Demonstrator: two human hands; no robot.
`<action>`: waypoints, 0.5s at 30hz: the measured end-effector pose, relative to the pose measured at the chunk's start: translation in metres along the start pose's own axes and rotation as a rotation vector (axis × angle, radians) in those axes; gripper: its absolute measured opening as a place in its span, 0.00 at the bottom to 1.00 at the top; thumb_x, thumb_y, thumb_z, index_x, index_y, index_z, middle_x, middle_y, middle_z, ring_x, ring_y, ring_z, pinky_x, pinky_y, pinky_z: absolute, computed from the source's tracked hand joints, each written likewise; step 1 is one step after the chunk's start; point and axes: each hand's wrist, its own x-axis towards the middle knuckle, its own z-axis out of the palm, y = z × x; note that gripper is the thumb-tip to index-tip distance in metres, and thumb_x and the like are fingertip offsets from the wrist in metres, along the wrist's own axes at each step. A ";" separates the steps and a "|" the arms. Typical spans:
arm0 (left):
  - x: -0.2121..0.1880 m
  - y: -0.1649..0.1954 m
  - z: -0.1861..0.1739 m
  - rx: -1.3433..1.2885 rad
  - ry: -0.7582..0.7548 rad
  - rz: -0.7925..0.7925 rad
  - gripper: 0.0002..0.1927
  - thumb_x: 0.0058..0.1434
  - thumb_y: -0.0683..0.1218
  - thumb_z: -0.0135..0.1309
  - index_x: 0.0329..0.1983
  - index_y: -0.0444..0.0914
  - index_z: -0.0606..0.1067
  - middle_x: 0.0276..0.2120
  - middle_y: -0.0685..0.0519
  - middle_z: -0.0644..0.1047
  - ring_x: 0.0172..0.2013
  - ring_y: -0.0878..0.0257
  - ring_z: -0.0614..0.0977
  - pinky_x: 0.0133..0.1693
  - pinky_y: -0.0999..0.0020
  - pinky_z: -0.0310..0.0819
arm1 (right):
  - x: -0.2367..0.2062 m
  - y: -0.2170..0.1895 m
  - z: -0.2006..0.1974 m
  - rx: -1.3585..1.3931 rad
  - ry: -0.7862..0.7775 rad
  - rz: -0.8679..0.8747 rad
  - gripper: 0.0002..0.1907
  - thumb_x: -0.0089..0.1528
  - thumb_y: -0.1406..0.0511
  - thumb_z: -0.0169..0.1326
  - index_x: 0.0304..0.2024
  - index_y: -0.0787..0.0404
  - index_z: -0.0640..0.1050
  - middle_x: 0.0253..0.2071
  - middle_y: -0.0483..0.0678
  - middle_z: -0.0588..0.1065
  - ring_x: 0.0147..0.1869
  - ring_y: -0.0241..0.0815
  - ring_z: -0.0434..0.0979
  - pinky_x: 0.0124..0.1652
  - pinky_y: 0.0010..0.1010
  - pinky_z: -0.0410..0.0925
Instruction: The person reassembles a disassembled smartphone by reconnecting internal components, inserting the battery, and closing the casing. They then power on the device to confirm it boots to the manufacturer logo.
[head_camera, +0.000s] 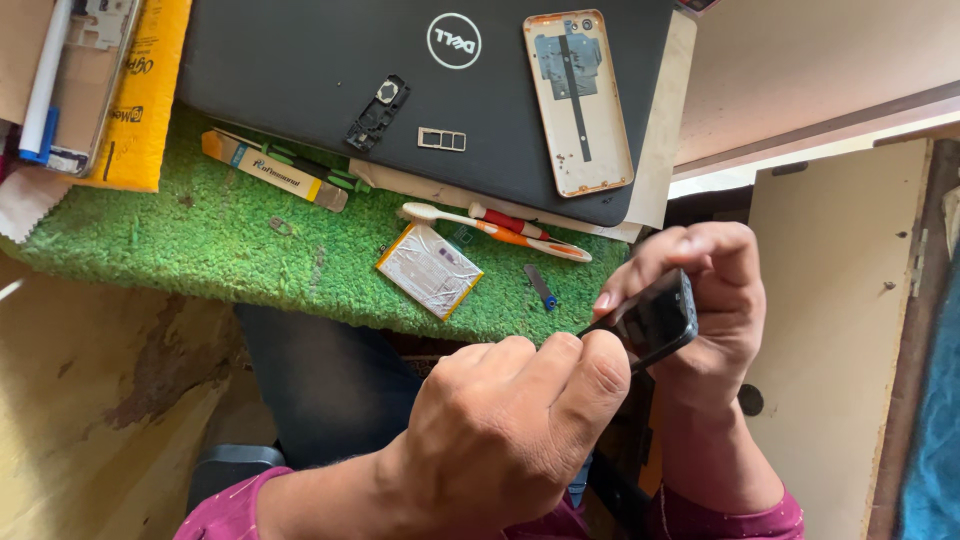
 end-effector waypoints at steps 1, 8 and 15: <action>0.000 -0.002 0.000 0.004 -0.007 0.012 0.16 0.67 0.43 0.52 0.55 0.30 0.72 0.33 0.50 0.73 0.26 0.60 0.74 0.26 0.63 0.68 | 0.000 -0.002 -0.003 0.007 -0.008 0.048 0.19 0.65 0.74 0.63 0.54 0.65 0.70 0.42 0.54 0.74 0.42 0.43 0.79 0.45 0.31 0.76; 0.005 -0.011 0.006 -0.066 -0.024 0.001 0.09 0.67 0.40 0.54 0.48 0.32 0.72 0.30 0.50 0.72 0.26 0.57 0.75 0.28 0.61 0.69 | -0.004 0.000 -0.019 -0.023 -0.082 0.202 0.04 0.72 0.74 0.58 0.46 0.67 0.74 0.40 0.54 0.77 0.46 0.43 0.78 0.49 0.30 0.72; 0.011 -0.026 0.014 -0.145 0.059 -0.124 0.10 0.66 0.39 0.59 0.48 0.33 0.71 0.29 0.50 0.73 0.27 0.56 0.79 0.28 0.60 0.71 | 0.007 0.021 -0.035 0.101 -0.084 0.272 0.11 0.66 0.74 0.62 0.49 0.70 0.76 0.42 0.55 0.77 0.49 0.42 0.78 0.53 0.33 0.73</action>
